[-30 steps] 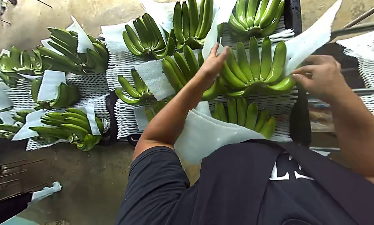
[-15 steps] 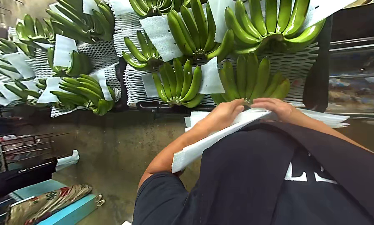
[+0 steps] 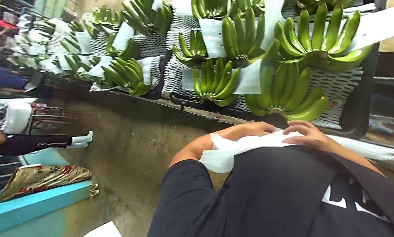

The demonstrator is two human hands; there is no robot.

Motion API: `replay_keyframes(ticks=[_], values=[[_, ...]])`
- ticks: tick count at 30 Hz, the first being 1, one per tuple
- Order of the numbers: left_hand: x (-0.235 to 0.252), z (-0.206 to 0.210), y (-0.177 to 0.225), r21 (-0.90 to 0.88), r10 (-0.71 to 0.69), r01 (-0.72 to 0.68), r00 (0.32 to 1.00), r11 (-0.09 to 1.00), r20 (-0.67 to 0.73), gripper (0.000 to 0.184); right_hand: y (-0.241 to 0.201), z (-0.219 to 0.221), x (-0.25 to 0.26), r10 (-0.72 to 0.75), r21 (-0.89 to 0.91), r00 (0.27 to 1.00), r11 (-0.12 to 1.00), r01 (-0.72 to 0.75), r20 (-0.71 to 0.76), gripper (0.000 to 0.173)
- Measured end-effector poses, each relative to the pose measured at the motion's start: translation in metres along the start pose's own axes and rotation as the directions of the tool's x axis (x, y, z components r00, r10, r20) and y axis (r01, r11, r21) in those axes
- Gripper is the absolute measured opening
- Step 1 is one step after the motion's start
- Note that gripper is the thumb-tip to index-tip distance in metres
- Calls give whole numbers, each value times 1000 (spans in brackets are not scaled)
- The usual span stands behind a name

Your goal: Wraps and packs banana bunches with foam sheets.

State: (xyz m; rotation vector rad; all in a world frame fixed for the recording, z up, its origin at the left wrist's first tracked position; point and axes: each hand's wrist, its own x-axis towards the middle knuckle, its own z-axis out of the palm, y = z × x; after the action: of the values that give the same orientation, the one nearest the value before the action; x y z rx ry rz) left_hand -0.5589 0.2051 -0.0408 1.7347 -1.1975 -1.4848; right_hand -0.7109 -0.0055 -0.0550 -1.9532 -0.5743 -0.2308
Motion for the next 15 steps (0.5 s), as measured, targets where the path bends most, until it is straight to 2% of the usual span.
replay_keyframes(ticks=[2, 5, 7, 8, 10, 11, 13, 15], values=[[-5, -4, 12, 88, -2, 7, 999, 996, -49, 26, -2, 2, -1, 18, 50, 999, 999, -20, 32, 24], [-13, -9, 31, 229, -27, 86, 968, 970, -248, 33, -4, 0, 1, -15, 0, 998, 1000, 15, 61, 28], [-17, -6, 30, 249, 83, 35, 890, 968, -449, 32, -6, -2, 3, -62, -67, 997, 996, 64, 38, 30], [-18, -5, 29, 249, 130, 15, 822, 969, -554, 29, -8, -3, 5, -85, -88, 996, 992, 86, 15, 30], [-23, -13, 32, 166, 115, 20, 636, 986, -763, 24, -13, -6, 11, -106, -123, 994, 987, 104, -5, 31], [-28, -25, 34, 80, 63, 13, 501, 997, -863, 24, -15, -8, 13, -91, -113, 996, 989, 91, 12, 31], [-40, -59, 32, -98, -88, -51, 173, 994, -981, 26, -16, -12, 17, -58, -56, 996, 996, 62, 67, 30], [-51, -91, 31, -149, -171, -133, -167, 980, -971, 29, -8, -17, 21, -54, -27, 994, 998, 57, 95, 28]])
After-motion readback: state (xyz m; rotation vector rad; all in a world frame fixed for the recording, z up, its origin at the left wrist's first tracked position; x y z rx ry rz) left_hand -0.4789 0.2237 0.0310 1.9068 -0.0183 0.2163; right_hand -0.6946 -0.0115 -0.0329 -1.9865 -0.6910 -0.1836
